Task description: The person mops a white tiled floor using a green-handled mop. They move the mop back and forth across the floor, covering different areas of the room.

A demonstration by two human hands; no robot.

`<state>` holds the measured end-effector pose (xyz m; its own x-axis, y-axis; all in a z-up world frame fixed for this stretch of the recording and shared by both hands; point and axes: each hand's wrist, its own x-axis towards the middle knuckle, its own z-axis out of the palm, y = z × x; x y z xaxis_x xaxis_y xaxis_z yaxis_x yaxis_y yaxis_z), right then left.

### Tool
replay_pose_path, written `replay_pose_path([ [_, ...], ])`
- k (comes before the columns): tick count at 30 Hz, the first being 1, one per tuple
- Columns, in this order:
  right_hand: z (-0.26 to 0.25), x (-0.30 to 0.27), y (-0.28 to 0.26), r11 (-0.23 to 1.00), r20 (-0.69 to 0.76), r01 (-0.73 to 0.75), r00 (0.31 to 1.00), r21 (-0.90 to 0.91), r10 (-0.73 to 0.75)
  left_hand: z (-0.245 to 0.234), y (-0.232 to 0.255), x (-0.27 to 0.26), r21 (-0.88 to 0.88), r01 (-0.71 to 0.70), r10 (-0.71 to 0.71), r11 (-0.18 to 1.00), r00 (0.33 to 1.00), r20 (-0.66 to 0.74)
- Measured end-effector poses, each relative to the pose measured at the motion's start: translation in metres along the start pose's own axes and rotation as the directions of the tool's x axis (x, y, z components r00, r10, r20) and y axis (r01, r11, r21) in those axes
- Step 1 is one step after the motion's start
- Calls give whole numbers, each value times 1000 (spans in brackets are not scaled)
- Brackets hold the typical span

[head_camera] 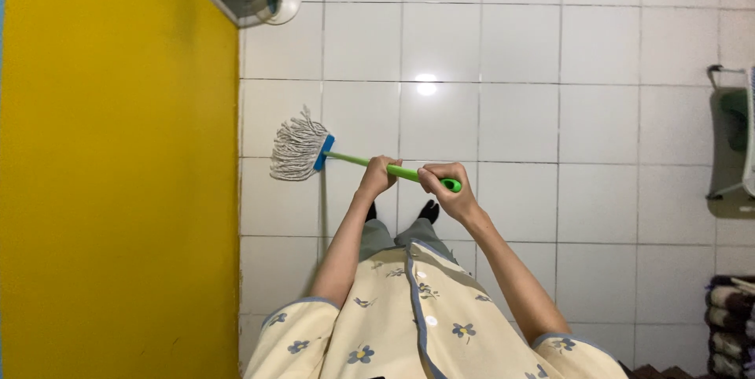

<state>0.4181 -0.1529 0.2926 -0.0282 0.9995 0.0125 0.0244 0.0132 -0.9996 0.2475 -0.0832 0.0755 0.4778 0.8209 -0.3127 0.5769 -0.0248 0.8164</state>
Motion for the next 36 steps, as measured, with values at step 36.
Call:
replay_pose_path([
  [36,-154,0,16,984,-738,118,652,-130,-176,152,127,184,114,-221,178,969,935,307],
])
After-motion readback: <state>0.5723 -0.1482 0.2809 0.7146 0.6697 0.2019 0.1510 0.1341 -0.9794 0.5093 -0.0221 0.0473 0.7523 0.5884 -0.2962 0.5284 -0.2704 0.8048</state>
